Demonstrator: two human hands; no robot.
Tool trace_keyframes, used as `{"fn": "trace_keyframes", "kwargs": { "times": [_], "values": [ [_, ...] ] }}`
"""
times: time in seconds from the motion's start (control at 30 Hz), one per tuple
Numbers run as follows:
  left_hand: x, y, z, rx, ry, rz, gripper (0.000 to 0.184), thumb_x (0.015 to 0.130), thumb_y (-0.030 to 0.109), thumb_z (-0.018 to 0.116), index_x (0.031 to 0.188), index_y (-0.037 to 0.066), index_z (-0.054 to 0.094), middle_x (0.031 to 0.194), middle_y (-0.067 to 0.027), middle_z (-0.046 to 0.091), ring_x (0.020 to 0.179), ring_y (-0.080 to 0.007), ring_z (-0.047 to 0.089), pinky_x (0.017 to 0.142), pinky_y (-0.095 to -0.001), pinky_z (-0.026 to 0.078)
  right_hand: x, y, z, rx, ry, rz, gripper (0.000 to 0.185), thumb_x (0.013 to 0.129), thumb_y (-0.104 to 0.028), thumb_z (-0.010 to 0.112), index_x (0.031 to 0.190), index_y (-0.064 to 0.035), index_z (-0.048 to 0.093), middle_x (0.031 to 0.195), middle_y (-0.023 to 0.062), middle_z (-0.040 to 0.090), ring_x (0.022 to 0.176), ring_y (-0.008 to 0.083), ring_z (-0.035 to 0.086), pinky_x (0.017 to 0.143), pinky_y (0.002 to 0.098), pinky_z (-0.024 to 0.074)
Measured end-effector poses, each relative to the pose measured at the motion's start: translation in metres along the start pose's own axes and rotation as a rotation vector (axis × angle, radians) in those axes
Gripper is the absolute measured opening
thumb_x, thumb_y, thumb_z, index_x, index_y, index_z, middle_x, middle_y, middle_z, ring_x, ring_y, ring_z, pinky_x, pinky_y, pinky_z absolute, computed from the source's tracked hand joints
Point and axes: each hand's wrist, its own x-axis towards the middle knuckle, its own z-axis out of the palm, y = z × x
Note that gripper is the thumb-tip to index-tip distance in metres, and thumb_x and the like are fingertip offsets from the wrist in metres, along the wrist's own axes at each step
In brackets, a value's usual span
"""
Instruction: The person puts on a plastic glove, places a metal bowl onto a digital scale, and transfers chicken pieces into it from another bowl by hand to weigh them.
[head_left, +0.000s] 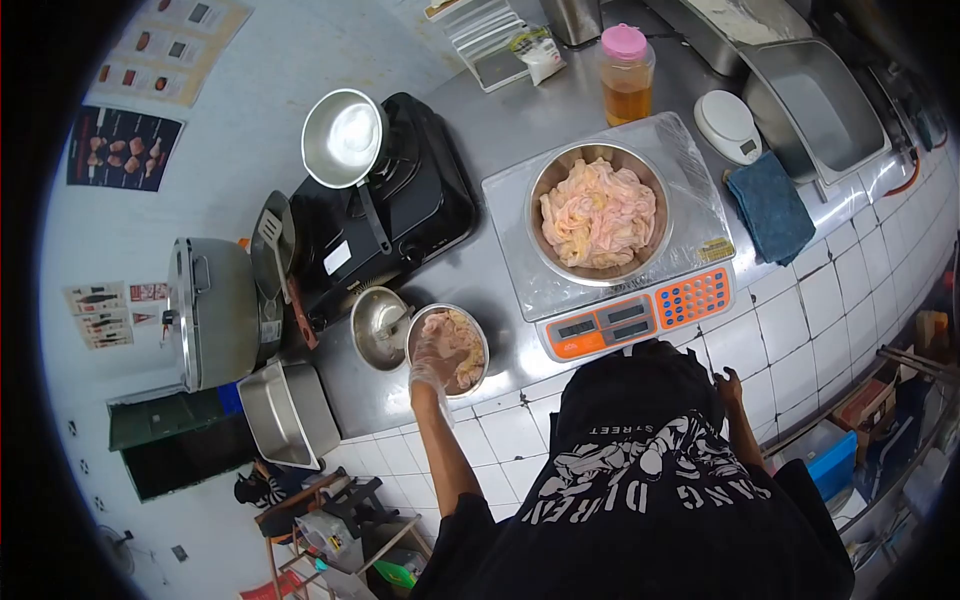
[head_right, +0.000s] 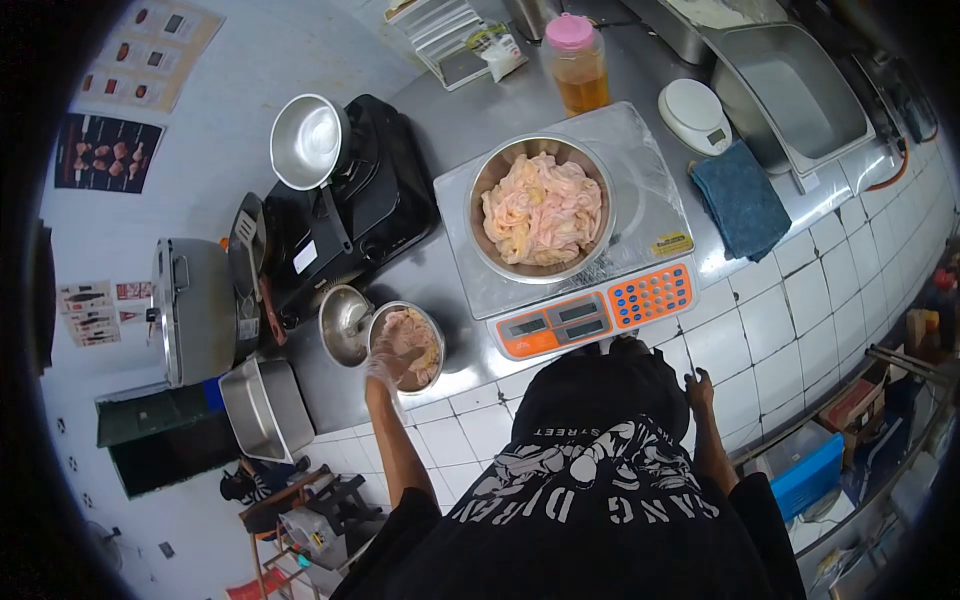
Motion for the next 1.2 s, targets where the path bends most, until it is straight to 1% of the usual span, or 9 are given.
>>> {"fn": "trace_keyframes", "kwargs": {
  "times": [0.13, 0.2, 0.23, 0.3, 0.4, 0.5, 0.73, 1.0, 1.2],
  "values": [
    [0.029, -0.01, 0.05, 0.388, 0.13, 0.103, 0.064, 0.072, 0.034, 0.066, 0.125, 0.002, 0.049, 0.123, -0.0215, 0.052, 0.119, -0.0343, 0.047, 0.099, -0.0361, 0.039, 0.002, -0.015, -0.003, 0.09, -0.048, 0.05, 0.052, 0.084, -0.021, 0.06, 0.132, -0.0131, 0.042, 0.086, 0.0115, 0.061, 0.066, 0.0188, 0.06, 0.052, 0.0316, 0.0476],
    [0.037, 0.013, 0.041, 0.27, 0.086, -0.056, 0.066, 0.071, 0.03, 0.064, 0.127, 0.0, 0.046, 0.123, -0.023, 0.05, 0.121, -0.0345, 0.044, 0.1, -0.0363, 0.037, 0.011, -0.025, -0.008, 0.136, -0.064, 0.049, 0.054, 0.086, -0.021, 0.058, 0.135, -0.0179, 0.037, 0.09, 0.0108, 0.058, 0.065, 0.0204, 0.059, 0.05, 0.0323, 0.0468],
    [0.033, 0.035, 0.029, 0.179, 0.072, -0.14, 0.067, 0.071, 0.029, 0.063, 0.127, -0.001, 0.044, 0.123, -0.0238, 0.048, 0.122, -0.0347, 0.042, 0.1, -0.0364, 0.036, -0.008, -0.053, -0.011, 0.178, -0.012, 0.03, 0.051, 0.085, -0.019, 0.057, 0.132, -0.0075, 0.041, 0.076, 0.0099, 0.059, 0.055, 0.0172, 0.058, 0.044, 0.0303, 0.0461],
    [0.009, 0.068, 0.009, -0.036, 0.121, -0.228, 0.059, 0.071, 0.025, 0.063, 0.122, 0.001, 0.048, 0.119, -0.0221, 0.048, 0.115, -0.0341, 0.047, 0.096, -0.0365, 0.04, -0.005, -0.068, -0.013, 0.197, -0.043, 0.006, 0.051, 0.085, -0.019, 0.057, 0.133, -0.0083, 0.04, 0.072, 0.0085, 0.057, 0.054, 0.0172, 0.058, 0.043, 0.0304, 0.046],
    [0.016, 0.038, 0.047, -0.27, 0.382, -0.094, 0.054, 0.072, 0.025, 0.063, 0.12, 0.003, 0.051, 0.125, -0.0205, 0.044, 0.114, -0.0332, 0.047, 0.097, -0.0352, 0.039, -0.007, -0.087, -0.013, 0.182, -0.038, -0.018, 0.05, 0.086, -0.018, 0.057, 0.132, -0.0094, 0.04, 0.072, 0.0083, 0.056, 0.055, 0.0173, 0.058, 0.044, 0.0309, 0.0468],
    [0.028, 0.011, 0.056, 0.889, 0.281, 0.323, 0.048, 0.073, 0.024, 0.065, 0.116, 0.004, 0.056, 0.123, -0.0178, 0.048, 0.112, -0.0323, 0.05, 0.095, -0.0343, 0.041, -0.001, -0.082, -0.011, 0.159, -0.086, 0.009, 0.052, 0.087, -0.019, 0.056, 0.135, -0.0163, 0.037, 0.085, 0.0085, 0.057, 0.062, 0.0177, 0.058, 0.049, 0.0304, 0.0459],
    [0.034, -0.004, 0.048, -0.224, 0.407, 0.031, 0.039, 0.071, 0.01, 0.067, 0.11, 0.008, 0.059, 0.094, -0.0138, 0.065, 0.086, -0.0317, 0.063, 0.08, -0.0326, 0.05, 0.003, -0.047, -0.009, 0.144, -0.035, 0.035, 0.052, 0.085, -0.02, 0.058, 0.133, -0.012, 0.04, 0.084, 0.0118, 0.061, 0.062, 0.0205, 0.062, 0.047, 0.0317, 0.0491],
    [0.012, -0.027, 0.018, -0.546, 0.362, 0.07, 0.036, 0.073, -0.002, 0.064, 0.108, 0.001, 0.057, 0.092, -0.0079, 0.064, 0.082, -0.0169, 0.06, 0.072, -0.0266, 0.05, 0.001, -0.046, -0.017, 0.174, -0.06, 0.073, 0.051, 0.087, -0.02, 0.056, 0.134, -0.0176, 0.037, 0.087, 0.0096, 0.057, 0.062, 0.0179, 0.058, 0.045, 0.0298, 0.0455],
    [-0.022, 0.008, -0.023, -0.913, 0.406, 0.159, 0.037, 0.073, -0.001, 0.063, 0.109, 0.0, 0.056, 0.096, -0.0076, 0.063, 0.082, -0.0161, 0.06, 0.073, -0.0264, 0.05, -0.005, -0.057, -0.012, 0.151, -0.075, 0.059, 0.052, 0.087, -0.021, 0.056, 0.135, -0.0165, 0.037, 0.091, 0.0117, 0.058, 0.064, 0.0181, 0.059, 0.046, 0.0299, 0.0474]
  ]
}}
